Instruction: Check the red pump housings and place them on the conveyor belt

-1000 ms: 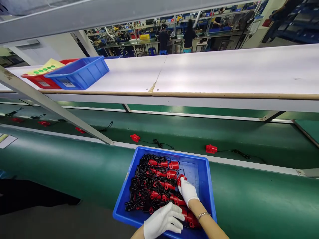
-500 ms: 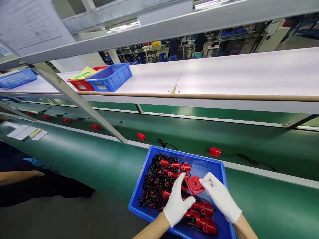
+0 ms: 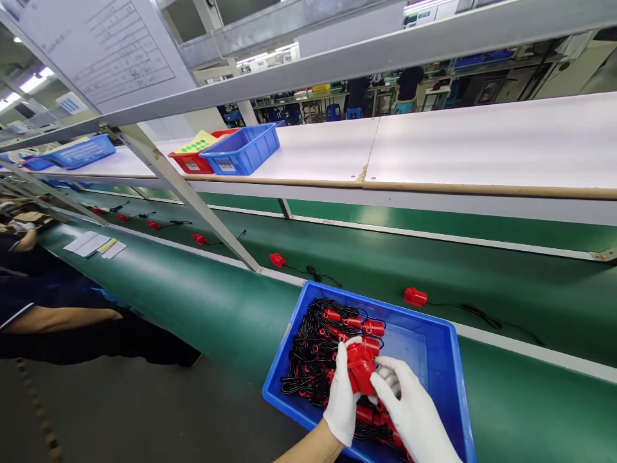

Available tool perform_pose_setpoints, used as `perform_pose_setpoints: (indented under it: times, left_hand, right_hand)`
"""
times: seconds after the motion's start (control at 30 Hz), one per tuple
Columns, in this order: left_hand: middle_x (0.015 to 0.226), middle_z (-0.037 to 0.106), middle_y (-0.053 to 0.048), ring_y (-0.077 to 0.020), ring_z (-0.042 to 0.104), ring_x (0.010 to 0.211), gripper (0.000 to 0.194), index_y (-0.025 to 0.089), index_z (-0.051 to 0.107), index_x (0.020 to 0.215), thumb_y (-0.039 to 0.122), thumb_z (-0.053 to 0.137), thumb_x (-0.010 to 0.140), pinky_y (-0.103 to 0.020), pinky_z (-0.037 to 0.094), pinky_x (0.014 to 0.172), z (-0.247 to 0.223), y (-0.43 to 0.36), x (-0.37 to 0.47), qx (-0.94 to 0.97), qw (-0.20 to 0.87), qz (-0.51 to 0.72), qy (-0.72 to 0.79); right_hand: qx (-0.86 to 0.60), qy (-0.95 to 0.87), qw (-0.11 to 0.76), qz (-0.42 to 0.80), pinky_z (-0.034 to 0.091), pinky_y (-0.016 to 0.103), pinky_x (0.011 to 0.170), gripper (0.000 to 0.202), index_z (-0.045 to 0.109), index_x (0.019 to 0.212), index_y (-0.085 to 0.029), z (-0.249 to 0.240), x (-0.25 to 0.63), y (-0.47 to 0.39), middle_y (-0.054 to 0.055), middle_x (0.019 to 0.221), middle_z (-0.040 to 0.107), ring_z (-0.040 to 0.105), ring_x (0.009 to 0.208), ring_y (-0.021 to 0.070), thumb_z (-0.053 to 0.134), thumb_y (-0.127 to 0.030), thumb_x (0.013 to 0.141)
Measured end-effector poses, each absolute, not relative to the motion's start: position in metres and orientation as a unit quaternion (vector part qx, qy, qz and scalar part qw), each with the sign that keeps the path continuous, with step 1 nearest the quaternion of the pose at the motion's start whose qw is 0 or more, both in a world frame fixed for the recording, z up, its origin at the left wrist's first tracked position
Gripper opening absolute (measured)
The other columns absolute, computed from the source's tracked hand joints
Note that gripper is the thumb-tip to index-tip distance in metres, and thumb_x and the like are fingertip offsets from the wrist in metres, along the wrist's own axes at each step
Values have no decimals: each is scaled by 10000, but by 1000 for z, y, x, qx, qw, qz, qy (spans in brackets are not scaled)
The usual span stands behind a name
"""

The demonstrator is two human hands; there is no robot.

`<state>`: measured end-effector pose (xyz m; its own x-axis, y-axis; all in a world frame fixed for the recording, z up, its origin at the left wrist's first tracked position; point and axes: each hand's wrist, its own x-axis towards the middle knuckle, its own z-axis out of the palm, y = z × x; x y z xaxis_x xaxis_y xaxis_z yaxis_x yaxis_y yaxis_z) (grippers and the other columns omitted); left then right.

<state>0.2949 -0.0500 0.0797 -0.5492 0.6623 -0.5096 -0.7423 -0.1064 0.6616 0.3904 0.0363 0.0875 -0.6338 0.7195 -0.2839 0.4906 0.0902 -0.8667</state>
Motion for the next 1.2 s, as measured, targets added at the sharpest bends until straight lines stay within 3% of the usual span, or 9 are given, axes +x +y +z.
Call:
perform_pose_setpoints:
  times: [0.2,0.33,0.43,0.63,0.77,1.03,1.2]
  left_hand:
    - [1078,643,-67,-219,615,959,622,205,565,1191,724,461,865,-355,470,916,82,-53,298,-52,453,749,481]
    - [1167,607,-79,-242,576,1075,644,214,532,1223,738,444,859,-355,454,949,82,-55,298,-28,427,727,537]
    - [1211,589,-79,-242,550,1130,618,219,535,1205,729,424,874,-347,435,983,88,-57,297,3,414,719,558]
    - [1048,628,-54,-213,565,1023,502,212,581,1004,688,468,888,-332,430,969,109,-60,300,12,404,740,538]
    - [912,636,-42,-205,583,909,534,191,608,914,709,487,865,-336,455,907,121,-59,299,-32,454,743,491]
    - [787,589,-25,-174,553,736,622,198,636,1045,733,360,889,-343,469,842,135,-62,294,0,484,787,383]
    - [750,536,-23,-183,528,707,657,212,601,1094,758,309,875,-369,463,827,136,-70,294,16,488,787,379]
  right_hand:
    - [-384,-781,104,482,549,368,766,447,642,1093,-197,74,395,17,76,990,689,656,806,218,545,-538,821]
    - [-375,-793,94,471,533,376,864,428,633,1107,-203,76,395,10,87,1073,681,657,960,242,550,-536,852]
    - [-383,-795,86,463,534,378,864,425,630,1095,-194,83,392,9,87,1063,685,663,951,244,558,-522,836]
    - [-348,-806,118,464,538,344,830,351,628,1047,-204,107,392,8,65,1046,686,663,935,222,562,-474,834]
    - [-355,-814,135,439,549,336,785,349,613,1054,-213,110,398,3,60,1027,682,668,888,214,588,-471,821]
    - [-302,-869,201,335,579,326,694,527,590,1198,-213,126,408,-9,80,997,701,688,819,223,708,-487,764]
    - [-268,-872,201,358,588,329,655,464,639,1168,-247,143,416,-5,72,925,720,689,757,224,688,-480,771]
